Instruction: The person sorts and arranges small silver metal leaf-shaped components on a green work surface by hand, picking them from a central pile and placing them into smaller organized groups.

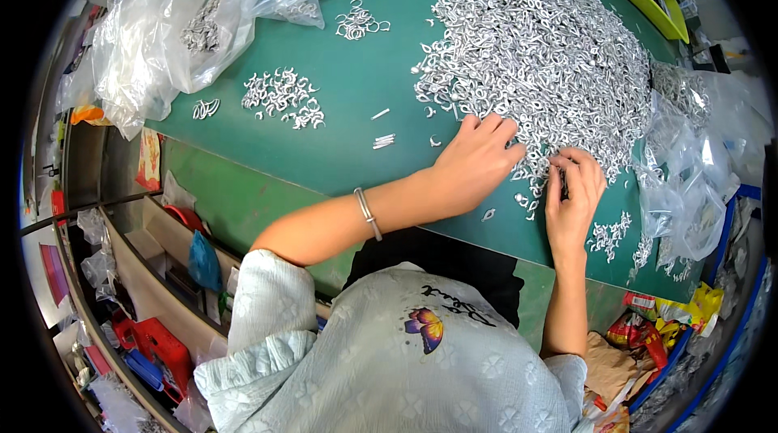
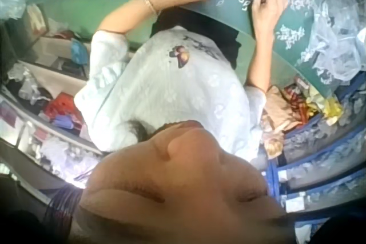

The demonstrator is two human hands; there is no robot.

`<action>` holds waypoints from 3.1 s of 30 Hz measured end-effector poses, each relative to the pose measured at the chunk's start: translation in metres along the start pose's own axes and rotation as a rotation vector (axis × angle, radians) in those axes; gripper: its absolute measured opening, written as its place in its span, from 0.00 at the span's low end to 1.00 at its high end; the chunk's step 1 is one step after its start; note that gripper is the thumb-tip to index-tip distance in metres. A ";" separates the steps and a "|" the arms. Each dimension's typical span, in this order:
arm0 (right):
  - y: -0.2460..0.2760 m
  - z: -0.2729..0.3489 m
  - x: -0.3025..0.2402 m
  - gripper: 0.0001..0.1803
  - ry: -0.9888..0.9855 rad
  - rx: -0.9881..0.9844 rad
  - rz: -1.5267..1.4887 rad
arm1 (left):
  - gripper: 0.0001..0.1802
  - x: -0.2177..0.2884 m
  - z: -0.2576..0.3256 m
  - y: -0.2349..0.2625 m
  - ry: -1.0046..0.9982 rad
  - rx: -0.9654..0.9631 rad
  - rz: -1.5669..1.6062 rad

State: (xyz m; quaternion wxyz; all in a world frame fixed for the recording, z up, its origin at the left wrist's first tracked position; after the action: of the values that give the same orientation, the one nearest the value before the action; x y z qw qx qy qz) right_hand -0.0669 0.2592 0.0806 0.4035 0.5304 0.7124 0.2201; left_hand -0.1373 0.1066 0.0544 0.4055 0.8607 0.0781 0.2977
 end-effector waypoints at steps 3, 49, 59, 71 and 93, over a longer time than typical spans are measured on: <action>-0.002 0.002 -0.006 0.14 0.000 -0.061 -0.046 | 0.07 -0.005 -0.002 -0.008 -0.032 0.019 -0.016; -0.029 0.014 -0.072 0.21 0.115 -0.461 -0.029 | 0.13 -0.011 0.062 0.057 0.323 0.231 -0.083; -0.024 0.015 -0.074 0.21 0.112 -0.488 -0.096 | 0.14 -0.007 0.054 0.037 0.277 0.229 -0.044; -0.017 0.010 -0.055 0.21 -0.020 -0.386 -0.157 | 0.12 -0.004 0.040 0.033 0.199 0.133 -0.011; -0.031 0.018 -0.060 0.35 0.220 -0.586 0.102 | 0.16 -0.030 0.079 0.077 0.385 0.234 -0.211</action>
State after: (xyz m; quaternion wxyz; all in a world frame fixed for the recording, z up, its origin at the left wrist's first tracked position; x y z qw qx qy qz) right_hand -0.0638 0.1908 0.0681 0.4481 0.3998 0.6304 0.4918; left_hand -0.1243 -0.0067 0.0598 0.3095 0.8165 0.2772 0.4010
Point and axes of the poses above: each hand's wrist, its own z-axis away from the middle knuckle, its own y-axis out of the back of the hand, x = y × z, the point moved 4 cm from there along -z, towards the middle knuckle, and after that the axes turned 9 degrees about x, right-handed, at the moved point
